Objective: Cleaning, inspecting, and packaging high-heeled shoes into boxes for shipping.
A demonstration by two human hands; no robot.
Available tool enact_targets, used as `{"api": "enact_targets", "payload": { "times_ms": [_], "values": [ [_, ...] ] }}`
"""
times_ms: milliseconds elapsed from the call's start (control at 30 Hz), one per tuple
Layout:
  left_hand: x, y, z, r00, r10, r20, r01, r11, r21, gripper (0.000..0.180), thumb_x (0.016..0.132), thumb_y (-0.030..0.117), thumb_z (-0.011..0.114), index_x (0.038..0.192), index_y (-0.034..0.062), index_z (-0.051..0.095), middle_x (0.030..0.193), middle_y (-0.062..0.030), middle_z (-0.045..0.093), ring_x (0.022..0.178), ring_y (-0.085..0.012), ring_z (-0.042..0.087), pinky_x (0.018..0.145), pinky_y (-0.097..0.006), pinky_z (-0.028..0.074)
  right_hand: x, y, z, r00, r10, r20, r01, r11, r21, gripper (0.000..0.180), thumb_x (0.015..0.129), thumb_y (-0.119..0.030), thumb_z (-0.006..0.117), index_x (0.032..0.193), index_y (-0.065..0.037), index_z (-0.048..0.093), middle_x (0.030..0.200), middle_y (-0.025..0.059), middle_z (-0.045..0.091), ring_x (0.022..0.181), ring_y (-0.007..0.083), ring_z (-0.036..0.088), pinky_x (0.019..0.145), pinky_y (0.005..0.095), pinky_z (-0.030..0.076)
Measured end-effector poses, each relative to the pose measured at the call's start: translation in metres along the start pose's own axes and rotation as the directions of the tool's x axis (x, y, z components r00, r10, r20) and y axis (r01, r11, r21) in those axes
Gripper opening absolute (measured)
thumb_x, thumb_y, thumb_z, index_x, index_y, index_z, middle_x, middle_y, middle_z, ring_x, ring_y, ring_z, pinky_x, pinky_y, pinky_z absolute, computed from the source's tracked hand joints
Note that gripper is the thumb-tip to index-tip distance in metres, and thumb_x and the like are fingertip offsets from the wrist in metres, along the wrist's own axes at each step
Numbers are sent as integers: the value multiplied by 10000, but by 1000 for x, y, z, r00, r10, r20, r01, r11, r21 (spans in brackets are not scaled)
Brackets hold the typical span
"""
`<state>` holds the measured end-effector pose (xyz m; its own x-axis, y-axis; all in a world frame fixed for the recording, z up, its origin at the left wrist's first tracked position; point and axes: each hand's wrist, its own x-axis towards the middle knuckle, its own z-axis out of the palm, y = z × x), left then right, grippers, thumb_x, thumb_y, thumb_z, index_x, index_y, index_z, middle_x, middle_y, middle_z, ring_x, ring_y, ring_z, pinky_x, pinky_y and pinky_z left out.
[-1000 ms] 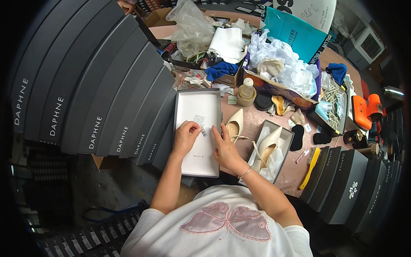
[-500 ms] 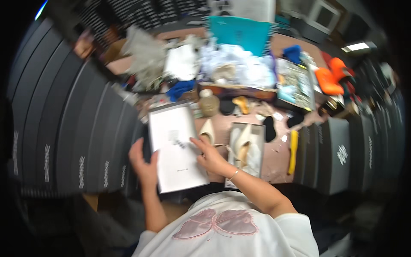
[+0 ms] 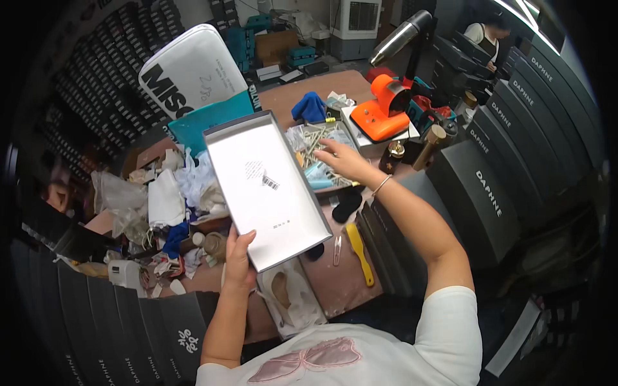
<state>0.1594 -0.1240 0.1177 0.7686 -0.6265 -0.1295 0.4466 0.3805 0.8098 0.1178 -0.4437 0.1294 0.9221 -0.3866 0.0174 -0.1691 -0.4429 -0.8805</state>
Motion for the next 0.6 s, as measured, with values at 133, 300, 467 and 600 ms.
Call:
{"api": "enact_targets", "payload": {
  "times_ms": [133, 300, 467, 600],
  "values": [
    [92, -34, 76, 997, -6, 76, 1, 998, 68, 553, 816, 109, 625, 1304, -3, 389, 1182, -119, 528, 1048, -178, 540, 912, -312, 446, 84, 122, -128, 935, -45, -352, -165, 823, -543, 491, 841, -341, 647, 1154, 27, 561, 1065, 260, 618, 1026, 382, 595, 849, 426, 489],
    [173, -58, 134, 999, -30, 45, 25, 993, 119, 483, 818, 92, 613, 1252, 6, 421, 1143, -111, 546, 1009, -168, 549, 892, -312, 454, 142, 210, -153, 907, 111, -406, -373, 658, -654, 490, 831, -366, 654, 1169, -25, 551, 1126, 222, 578, 1025, 393, 586, 851, 464, 496],
    [224, -68, 174, 998, 8, 64, -21, 980, 198, 515, 818, 71, 606, 1279, -15, 395, 1172, -129, 541, 1050, -183, 542, 919, -312, 441, 170, 233, -140, 913, 80, -400, -386, 490, -782, 431, 829, -369, 634, 1106, -50, 556, 1051, 177, 581, 876, 329, 652, 711, 424, 543],
    [256, -88, 188, 993, 27, 115, -54, 971, 233, 515, 823, 69, 602, 1281, -27, 387, 1184, -136, 536, 1063, -185, 537, 926, -312, 434, 175, 258, -145, 899, -30, -437, -382, 438, -814, 366, 808, -313, 654, 1037, -42, 561, 1002, 137, 585, 735, 295, 676, 598, 368, 554]
  ]
}}
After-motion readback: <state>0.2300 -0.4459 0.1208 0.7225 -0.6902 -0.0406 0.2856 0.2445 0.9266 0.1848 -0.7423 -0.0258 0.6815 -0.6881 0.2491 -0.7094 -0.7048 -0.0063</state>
